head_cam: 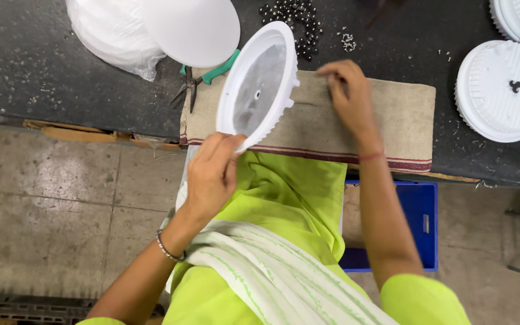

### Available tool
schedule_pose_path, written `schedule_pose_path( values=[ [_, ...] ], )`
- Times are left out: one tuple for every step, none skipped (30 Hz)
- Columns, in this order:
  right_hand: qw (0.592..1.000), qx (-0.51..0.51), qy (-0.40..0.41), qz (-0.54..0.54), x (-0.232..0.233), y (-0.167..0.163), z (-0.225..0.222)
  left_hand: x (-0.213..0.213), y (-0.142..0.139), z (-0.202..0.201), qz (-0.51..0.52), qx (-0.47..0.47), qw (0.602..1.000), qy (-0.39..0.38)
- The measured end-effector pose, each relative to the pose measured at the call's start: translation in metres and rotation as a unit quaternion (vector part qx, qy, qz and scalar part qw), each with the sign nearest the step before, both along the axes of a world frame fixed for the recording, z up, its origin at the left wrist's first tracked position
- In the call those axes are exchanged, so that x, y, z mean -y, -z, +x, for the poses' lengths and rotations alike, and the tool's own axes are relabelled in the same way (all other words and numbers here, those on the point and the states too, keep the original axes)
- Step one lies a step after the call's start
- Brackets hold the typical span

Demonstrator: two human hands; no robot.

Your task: The person picks up a round white light fixture base, places small screws onto it, and uses an electric screwdriver to drive the screws in. They then fit a white diffuser cover onto the base, turn the assembled unit over, and set it on a stack of finished fixtures.

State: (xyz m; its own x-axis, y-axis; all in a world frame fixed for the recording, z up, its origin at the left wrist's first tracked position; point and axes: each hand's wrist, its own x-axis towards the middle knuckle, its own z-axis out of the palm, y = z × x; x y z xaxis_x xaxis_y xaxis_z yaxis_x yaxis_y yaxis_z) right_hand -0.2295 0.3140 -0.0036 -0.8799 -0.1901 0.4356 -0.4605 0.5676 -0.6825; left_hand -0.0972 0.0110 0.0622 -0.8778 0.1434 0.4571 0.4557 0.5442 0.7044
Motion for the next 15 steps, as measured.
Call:
schedule_pose_path(
  values=[
    [0.999,-0.015,-0.025,0.038,0.0,0.001,-0.013,0.002,-0.001,0.001,-0.013,-0.013,1.0,-0.005],
    [0.995,-0.031,-0.051,0.075,0.0,0.002,-0.027,0.005,-0.003,0.002,-0.026,-0.026,0.999,-0.011],
    [0.992,-0.034,-0.065,0.1,0.002,0.004,-0.043,0.007,-0.004,0.001,-0.039,-0.04,0.998,-0.019],
    [0.988,-0.036,-0.081,0.125,0.006,0.006,-0.058,0.01,-0.005,0.001,-0.042,-0.052,0.998,-0.009],
    [0.983,-0.038,-0.096,0.149,0.009,0.009,-0.068,0.013,-0.007,0.001,-0.045,-0.063,0.997,0.0],
    [0.985,-0.065,-0.095,0.128,0.008,0.011,-0.076,0.015,-0.007,0.001,-0.049,-0.072,0.996,0.009],
    [0.985,-0.093,-0.095,0.106,0.007,0.011,-0.084,0.015,-0.006,0.001,-0.056,-0.08,0.995,0.026],
    [0.984,-0.121,-0.096,0.084,0.006,0.012,-0.091,0.016,-0.005,0.0,-0.062,-0.089,0.993,0.043],
    [0.988,-0.121,-0.071,0.058,0.005,0.012,-0.094,0.018,-0.003,-0.002,-0.069,-0.096,0.991,0.059],
    [0.991,-0.119,-0.046,0.032,-0.001,0.011,-0.093,0.018,0.0,-0.003,-0.07,-0.101,0.99,0.075],
    [0.993,-0.117,-0.02,0.007,-0.007,0.009,-0.092,0.016,0.004,-0.007,-0.069,-0.105,0.988,0.093],
    [0.996,-0.076,-0.008,-0.042,-0.013,0.008,-0.087,0.014,0.008,-0.01,-0.069,-0.11,0.985,0.113],
    [0.995,-0.033,0.005,-0.091,-0.02,0.007,-0.078,0.013,0.013,-0.014,-0.073,-0.115,0.983,0.126],
    [0.99,0.009,0.021,-0.138,-0.025,0.006,-0.069,0.01,0.018,-0.018,-0.077,-0.121,0.98,0.141],
    [0.986,0.062,0.028,-0.152,-0.031,0.005,-0.056,0.008,0.023,-0.023,-0.08,-0.126,0.976,0.157]
  ],
)
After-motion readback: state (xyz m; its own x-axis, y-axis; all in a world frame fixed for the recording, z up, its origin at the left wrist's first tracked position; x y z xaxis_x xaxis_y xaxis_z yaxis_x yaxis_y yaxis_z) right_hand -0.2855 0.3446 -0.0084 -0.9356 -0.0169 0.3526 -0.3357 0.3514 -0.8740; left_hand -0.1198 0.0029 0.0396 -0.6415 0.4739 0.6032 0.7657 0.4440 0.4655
